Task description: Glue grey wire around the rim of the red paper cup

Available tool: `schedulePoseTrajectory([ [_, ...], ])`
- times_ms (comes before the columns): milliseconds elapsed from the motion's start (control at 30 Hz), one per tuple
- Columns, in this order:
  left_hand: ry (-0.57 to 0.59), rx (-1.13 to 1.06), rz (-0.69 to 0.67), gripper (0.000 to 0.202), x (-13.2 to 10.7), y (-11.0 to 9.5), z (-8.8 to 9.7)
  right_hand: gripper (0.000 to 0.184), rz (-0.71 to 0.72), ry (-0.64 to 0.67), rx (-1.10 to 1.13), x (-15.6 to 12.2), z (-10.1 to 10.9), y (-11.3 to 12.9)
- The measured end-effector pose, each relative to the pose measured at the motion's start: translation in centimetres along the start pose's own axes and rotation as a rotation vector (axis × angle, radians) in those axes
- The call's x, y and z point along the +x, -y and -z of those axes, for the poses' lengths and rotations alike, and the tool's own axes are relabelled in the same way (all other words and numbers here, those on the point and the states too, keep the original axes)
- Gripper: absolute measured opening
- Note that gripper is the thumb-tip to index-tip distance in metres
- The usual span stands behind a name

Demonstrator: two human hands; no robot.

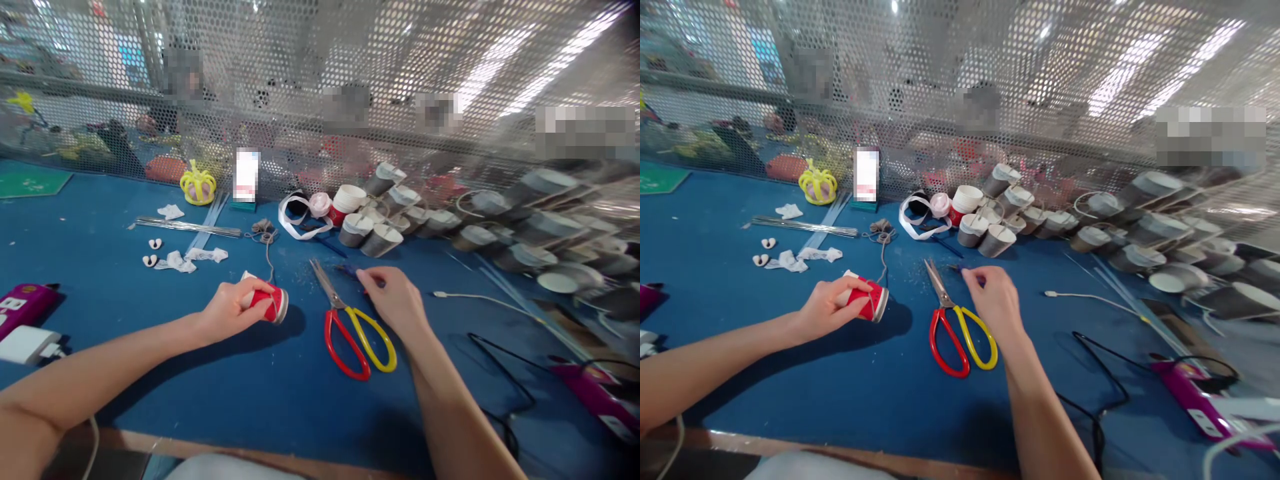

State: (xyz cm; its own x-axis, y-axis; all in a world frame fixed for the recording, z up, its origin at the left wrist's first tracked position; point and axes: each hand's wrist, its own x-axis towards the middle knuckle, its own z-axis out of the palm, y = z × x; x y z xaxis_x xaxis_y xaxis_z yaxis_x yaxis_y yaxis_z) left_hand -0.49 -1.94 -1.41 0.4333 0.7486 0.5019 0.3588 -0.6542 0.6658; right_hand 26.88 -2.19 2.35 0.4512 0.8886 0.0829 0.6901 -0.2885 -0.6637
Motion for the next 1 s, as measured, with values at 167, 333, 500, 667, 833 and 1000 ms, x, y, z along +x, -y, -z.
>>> schedulePoseTrajectory([
  [167, -0.005, 0.053, -0.201, 0.014, -0.2, -0.6, 0.1, 0.033, 0.014, 0.638, 0.67, -3.6, -1.8, 3.7],
  [333, -0.014, 0.076, -0.271, 0.013, -0.2, -0.6, 0.1, 0.022, -0.248, 0.829, 1.196, -4.6, -2.5, 4.8],
  [500, -0.002, 0.091, -0.26, 0.013, -0.2, -0.7, 0.1, 0.019, -0.367, 0.931, 1.397, -4.7, -2.4, 4.8],
  [667, 0.0, 0.09, -0.261, 0.013, -0.2, -0.6, -0.1, 0.016, -0.39, 0.944, 1.431, -4.9, -2.9, 4.2],
  [833, 0.007, 0.087, -0.253, 0.013, -0.1, -0.6, -0.1, 0.012, -0.339, 0.933, 1.359, -5.0, -3.2, 3.7],
  [1000, 0.024, 0.062, -0.24, 0.013, -0.2, -0.6, 0.0, 0.009, -0.321, 0.941, 1.313, -5.0, -3.3, 3.5],
])
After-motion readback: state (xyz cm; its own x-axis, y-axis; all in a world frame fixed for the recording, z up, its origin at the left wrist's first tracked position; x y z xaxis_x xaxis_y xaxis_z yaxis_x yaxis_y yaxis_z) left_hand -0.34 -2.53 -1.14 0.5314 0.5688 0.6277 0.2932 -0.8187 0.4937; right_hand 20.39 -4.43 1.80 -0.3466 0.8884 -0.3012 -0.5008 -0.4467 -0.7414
